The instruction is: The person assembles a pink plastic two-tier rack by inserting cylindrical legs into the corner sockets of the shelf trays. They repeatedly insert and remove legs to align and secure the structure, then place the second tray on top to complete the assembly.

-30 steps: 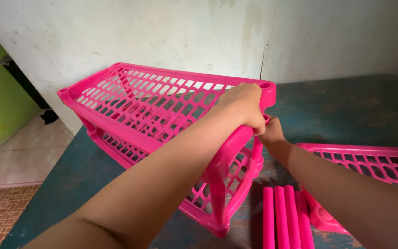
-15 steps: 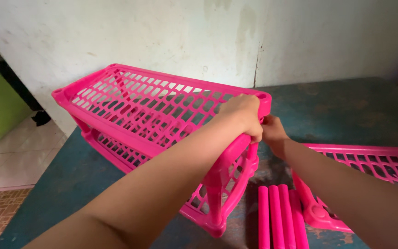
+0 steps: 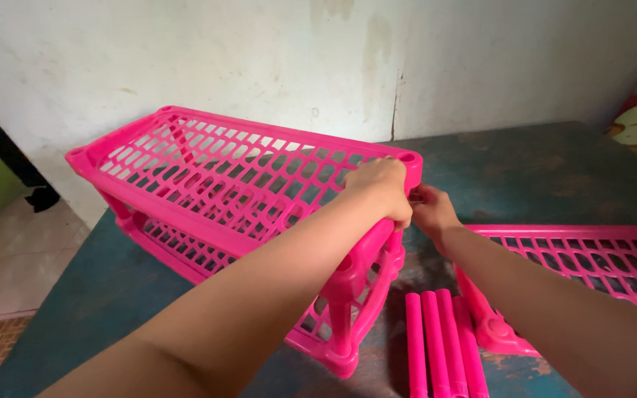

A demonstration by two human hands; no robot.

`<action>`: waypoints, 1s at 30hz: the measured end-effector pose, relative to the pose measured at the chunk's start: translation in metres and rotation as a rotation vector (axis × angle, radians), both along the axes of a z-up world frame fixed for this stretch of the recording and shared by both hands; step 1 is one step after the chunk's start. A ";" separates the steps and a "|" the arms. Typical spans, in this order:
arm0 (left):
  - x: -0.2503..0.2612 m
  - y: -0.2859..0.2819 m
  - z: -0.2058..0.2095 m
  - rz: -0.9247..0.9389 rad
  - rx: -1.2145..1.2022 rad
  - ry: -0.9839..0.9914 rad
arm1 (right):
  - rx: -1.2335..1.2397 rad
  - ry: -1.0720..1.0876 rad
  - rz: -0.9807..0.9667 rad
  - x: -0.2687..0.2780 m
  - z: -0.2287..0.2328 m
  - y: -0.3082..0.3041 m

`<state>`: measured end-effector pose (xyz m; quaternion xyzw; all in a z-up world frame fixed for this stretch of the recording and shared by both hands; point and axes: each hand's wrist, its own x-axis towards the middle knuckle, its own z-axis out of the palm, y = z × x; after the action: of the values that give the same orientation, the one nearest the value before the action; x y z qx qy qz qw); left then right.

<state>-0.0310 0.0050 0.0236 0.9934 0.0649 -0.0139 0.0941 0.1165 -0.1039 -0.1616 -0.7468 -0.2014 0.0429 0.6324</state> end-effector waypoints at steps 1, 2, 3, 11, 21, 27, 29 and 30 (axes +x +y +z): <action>0.000 0.000 0.000 0.002 -0.002 -0.005 | 0.010 0.000 0.010 0.002 -0.001 -0.001; 0.000 0.000 0.000 0.004 -0.004 0.000 | 0.021 0.000 0.020 0.003 -0.002 -0.002; 0.000 0.001 0.000 0.005 -0.007 0.005 | 0.032 0.001 0.031 0.005 -0.002 -0.003; 0.006 0.009 -0.010 -0.018 -0.062 -0.044 | 0.031 0.000 0.185 0.011 0.033 -0.022; 0.006 0.029 -0.013 -0.062 0.013 -0.296 | -0.681 -0.580 -0.044 -0.018 0.105 -0.042; -0.002 0.048 -0.015 -0.036 -0.001 -0.516 | -0.711 -0.719 -0.044 -0.041 0.138 -0.048; -0.003 0.053 -0.015 -0.033 0.003 -0.548 | -0.726 -0.722 -0.054 -0.045 0.145 -0.047; -0.003 0.055 -0.014 -0.032 0.009 -0.565 | -0.733 -0.724 -0.059 -0.047 0.147 -0.047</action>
<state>-0.0341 0.0597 0.0095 0.9592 0.0203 0.2621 0.1037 0.0697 -0.1510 -0.0143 -0.8918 -0.3578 -0.1687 0.2195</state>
